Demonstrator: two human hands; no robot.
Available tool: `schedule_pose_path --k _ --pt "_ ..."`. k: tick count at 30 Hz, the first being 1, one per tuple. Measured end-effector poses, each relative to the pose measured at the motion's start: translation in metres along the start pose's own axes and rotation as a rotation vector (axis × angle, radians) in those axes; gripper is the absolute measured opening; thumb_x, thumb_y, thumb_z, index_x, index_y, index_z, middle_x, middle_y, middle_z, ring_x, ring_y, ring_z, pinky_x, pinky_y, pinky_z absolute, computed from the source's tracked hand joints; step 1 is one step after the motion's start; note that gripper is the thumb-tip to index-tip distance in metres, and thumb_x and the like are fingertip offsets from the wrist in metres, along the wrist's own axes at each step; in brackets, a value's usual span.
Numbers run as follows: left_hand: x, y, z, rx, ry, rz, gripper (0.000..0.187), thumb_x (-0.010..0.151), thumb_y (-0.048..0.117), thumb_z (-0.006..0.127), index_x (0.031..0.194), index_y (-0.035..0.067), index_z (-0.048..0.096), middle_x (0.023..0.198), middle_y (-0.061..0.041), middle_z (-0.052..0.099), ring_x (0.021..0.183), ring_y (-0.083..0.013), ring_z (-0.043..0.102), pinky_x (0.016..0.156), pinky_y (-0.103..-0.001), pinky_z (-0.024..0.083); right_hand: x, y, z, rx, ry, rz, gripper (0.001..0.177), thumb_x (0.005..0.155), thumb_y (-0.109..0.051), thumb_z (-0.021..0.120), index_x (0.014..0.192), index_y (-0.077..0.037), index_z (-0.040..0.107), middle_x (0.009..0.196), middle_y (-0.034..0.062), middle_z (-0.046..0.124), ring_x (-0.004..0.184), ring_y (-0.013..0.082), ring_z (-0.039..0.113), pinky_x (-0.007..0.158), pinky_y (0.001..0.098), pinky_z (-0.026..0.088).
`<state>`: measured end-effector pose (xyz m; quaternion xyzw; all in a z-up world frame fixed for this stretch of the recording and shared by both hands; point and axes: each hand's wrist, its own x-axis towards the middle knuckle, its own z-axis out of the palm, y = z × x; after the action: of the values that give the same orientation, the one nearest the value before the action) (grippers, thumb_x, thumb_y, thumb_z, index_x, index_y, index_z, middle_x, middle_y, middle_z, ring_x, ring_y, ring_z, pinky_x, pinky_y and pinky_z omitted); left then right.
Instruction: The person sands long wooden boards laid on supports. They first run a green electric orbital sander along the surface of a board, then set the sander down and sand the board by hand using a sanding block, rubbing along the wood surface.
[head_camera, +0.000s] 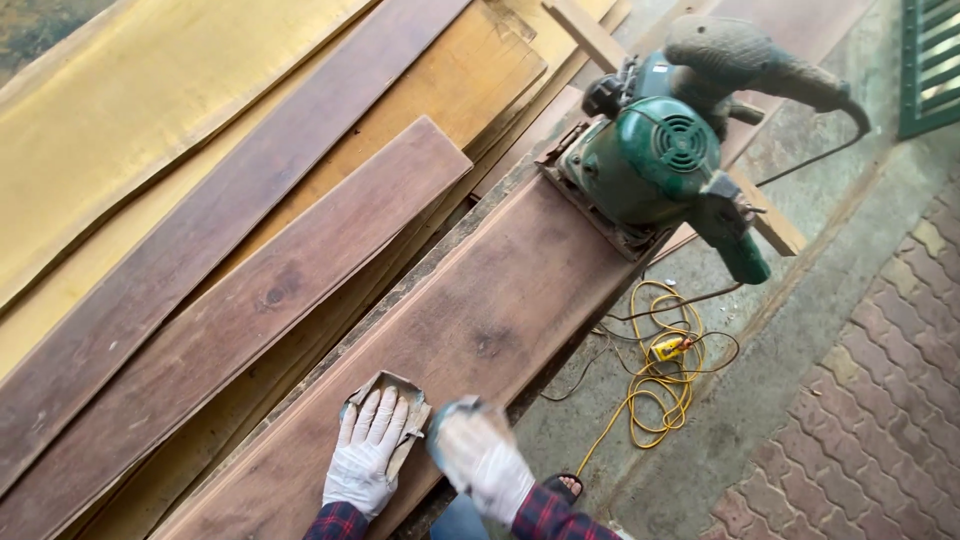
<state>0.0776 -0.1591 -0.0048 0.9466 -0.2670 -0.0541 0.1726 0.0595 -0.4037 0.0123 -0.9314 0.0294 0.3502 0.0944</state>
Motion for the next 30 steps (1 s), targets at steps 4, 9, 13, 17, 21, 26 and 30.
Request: schedule_pose_path --k 4,9,13,17,21,26,30 --pt "0.005 0.000 -0.007 -0.027 -0.017 0.013 0.064 0.090 0.035 0.057 0.147 0.009 0.045 0.156 -0.013 0.040 0.146 -0.0321 0.033 0.120 -0.053 0.021 0.029 0.033 -0.048 0.025 0.784 -0.771 0.030 0.099 -0.018 0.052 0.126 -0.017 0.064 0.128 0.0111 0.069 0.119 0.0262 0.064 0.102 0.0465 0.051" --pt "-0.001 0.000 -0.001 -0.017 0.001 0.004 0.063 0.092 0.038 0.057 0.148 0.011 0.045 0.157 -0.013 0.040 0.146 -0.0318 0.033 0.120 -0.052 0.020 0.105 0.130 -0.042 0.264 0.516 -0.033 0.031 0.104 -0.018 0.042 0.126 -0.014 0.064 0.117 0.0143 0.068 0.094 0.0279 0.066 0.090 0.0384 0.058" --pt "0.002 -0.003 -0.003 -0.009 0.001 0.022 0.061 0.094 0.036 0.056 0.149 0.011 0.045 0.158 -0.013 0.039 0.147 -0.0303 0.033 0.121 -0.052 0.020 0.085 0.061 -0.042 -0.051 1.001 -0.219 0.034 0.091 -0.008 0.054 0.123 -0.001 0.063 0.122 0.0245 0.066 0.117 0.0335 0.062 0.111 0.0465 0.051" --pt "0.003 -0.006 -0.004 0.001 -0.102 0.018 0.062 0.091 0.032 0.056 0.147 0.008 0.047 0.158 -0.015 0.039 0.145 -0.0326 0.033 0.119 -0.051 0.021 0.038 -0.016 -0.102 -0.281 -0.086 -0.397 0.030 0.093 -0.006 0.053 0.119 -0.013 0.065 0.113 0.0117 0.070 0.098 0.0263 0.069 0.096 0.0432 0.058" --pt "0.000 -0.004 -0.006 -0.022 -0.075 0.011 0.058 0.096 0.035 0.055 0.147 0.008 0.048 0.158 -0.014 0.040 0.147 -0.0312 0.034 0.120 -0.050 0.022 0.140 0.129 -0.069 -0.241 0.433 0.102 0.030 0.111 -0.012 0.038 0.125 -0.011 0.065 0.117 0.0154 0.069 0.106 0.0268 0.068 0.098 0.0381 0.057" --pt "0.002 -0.002 -0.006 -0.030 0.006 0.015 0.059 0.097 0.039 0.053 0.147 0.009 0.048 0.156 -0.014 0.042 0.145 -0.0317 0.035 0.119 -0.051 0.023 0.084 0.016 -0.060 1.172 0.576 -0.081 0.026 0.101 -0.017 0.048 0.120 -0.003 0.059 0.116 0.0172 0.068 0.112 0.0350 0.066 0.104 0.0471 0.058" --pt "0.000 -0.004 -0.007 -0.037 -0.026 0.026 0.060 0.096 0.040 0.054 0.146 0.006 0.048 0.155 -0.016 0.042 0.144 -0.0329 0.035 0.118 -0.051 0.023 0.072 0.008 -0.041 -0.050 0.792 -0.656 0.050 0.078 -0.005 0.047 0.120 -0.018 0.070 0.121 0.0082 0.073 0.119 0.0304 0.065 0.112 0.0595 0.040"
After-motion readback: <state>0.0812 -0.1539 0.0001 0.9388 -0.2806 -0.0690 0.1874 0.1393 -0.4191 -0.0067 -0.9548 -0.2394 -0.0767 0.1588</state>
